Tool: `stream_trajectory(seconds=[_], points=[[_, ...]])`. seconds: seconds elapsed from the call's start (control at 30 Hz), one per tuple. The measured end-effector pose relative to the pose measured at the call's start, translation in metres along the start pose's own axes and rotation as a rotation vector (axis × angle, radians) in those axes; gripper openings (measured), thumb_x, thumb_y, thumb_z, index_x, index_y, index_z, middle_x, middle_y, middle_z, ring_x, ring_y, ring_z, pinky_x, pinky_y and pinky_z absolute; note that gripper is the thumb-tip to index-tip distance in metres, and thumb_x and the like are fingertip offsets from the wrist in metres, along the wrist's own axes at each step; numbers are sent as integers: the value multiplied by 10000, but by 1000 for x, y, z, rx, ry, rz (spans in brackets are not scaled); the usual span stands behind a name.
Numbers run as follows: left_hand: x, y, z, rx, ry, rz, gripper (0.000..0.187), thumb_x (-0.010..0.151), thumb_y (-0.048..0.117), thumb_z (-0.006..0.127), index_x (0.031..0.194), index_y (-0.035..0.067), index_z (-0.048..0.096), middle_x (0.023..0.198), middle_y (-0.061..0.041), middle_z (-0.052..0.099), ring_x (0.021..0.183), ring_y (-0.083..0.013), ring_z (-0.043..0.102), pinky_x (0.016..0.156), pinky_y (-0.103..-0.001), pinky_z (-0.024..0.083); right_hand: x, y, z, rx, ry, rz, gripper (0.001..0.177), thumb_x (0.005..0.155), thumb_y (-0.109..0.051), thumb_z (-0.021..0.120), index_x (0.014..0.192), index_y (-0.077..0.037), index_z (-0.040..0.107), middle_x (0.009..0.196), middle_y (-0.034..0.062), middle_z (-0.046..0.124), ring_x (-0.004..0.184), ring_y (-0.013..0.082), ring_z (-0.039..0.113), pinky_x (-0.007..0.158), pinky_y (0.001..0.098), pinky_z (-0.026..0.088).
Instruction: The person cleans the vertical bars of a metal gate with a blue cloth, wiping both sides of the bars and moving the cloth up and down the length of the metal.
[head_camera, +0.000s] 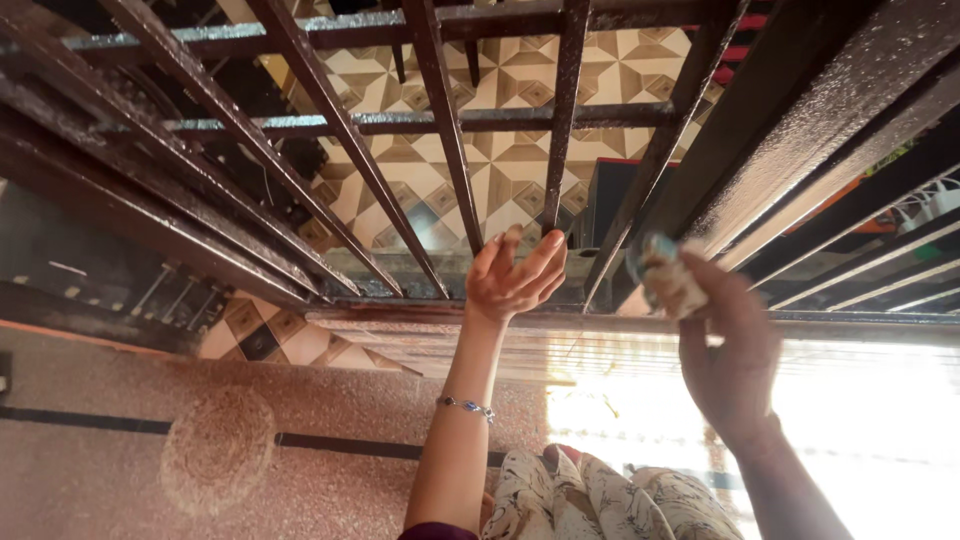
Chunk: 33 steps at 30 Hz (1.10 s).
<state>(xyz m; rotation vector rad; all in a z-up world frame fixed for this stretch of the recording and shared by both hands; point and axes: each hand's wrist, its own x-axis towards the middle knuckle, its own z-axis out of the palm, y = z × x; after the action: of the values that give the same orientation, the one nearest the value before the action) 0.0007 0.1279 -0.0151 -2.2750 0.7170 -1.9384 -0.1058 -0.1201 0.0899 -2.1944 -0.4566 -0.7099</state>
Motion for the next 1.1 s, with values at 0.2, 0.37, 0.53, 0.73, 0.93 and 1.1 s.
stream_trajectory(seconds=[0.2, 0.37, 0.53, 0.73, 0.93, 1.1], points=[[-4, -2, 8, -23, 15, 24, 230, 1119, 376, 532, 1075, 244, 715, 1684, 69, 263, 951, -196, 670, 1206, -405, 265, 61, -43, 27, -174, 239, -270, 359, 1009, 34, 675, 1313, -40, 499, 1401, 202, 565, 1142, 310, 699, 744, 315, 646], [-2, 0, 5, 3, 31, 16, 278, 1116, 424, 468, 1102, 275, 701, 1672, 95, 290, 944, -188, 690, 1186, -387, 272, 54, -72, 43, -124, 160, -198, 615, 935, -17, 626, 1447, -38, 287, 1473, 268, 289, 1195, 423, 587, 841, 458, 597], [-3, 0, -1, 20, 17, 3, 260, 1098, 406, 505, 1071, 264, 722, 1639, 89, 345, 906, -184, 697, 1139, -366, 345, 60, -73, 57, -140, 219, -220, 637, 934, 43, 556, 1455, -82, 213, 1430, 338, 260, 1237, 474, 514, 878, 426, 629], [-6, 0, -5, 24, -13, -11, 150, 1093, 338, 587, 1039, 277, 713, 1629, 127, 360, 913, -173, 696, 1139, -357, 349, 86, -61, 75, 151, 463, -216, 521, 1082, 81, 541, 1475, -135, 274, 1430, 248, 431, 1230, 264, 566, 909, 383, 642], [-4, 0, 1, -16, 7, -6, 232, 1110, 417, 512, 1113, 288, 706, 1629, 126, 341, 877, -178, 715, 1201, -379, 247, 78, -5, 138, 238, 641, -245, 256, 1079, 5, 536, 1207, -146, 373, 1281, 156, 489, 1056, 237, 595, 884, 387, 619], [-4, -3, -9, -10, -34, -13, 242, 1144, 361, 457, 1166, 311, 692, 1634, 110, 332, 880, -166, 727, 1262, -403, 142, 25, 24, 163, 312, 509, -130, 192, 1155, -126, 561, 1203, -116, 375, 1335, 200, 480, 1287, 282, 658, 953, 420, 631]])
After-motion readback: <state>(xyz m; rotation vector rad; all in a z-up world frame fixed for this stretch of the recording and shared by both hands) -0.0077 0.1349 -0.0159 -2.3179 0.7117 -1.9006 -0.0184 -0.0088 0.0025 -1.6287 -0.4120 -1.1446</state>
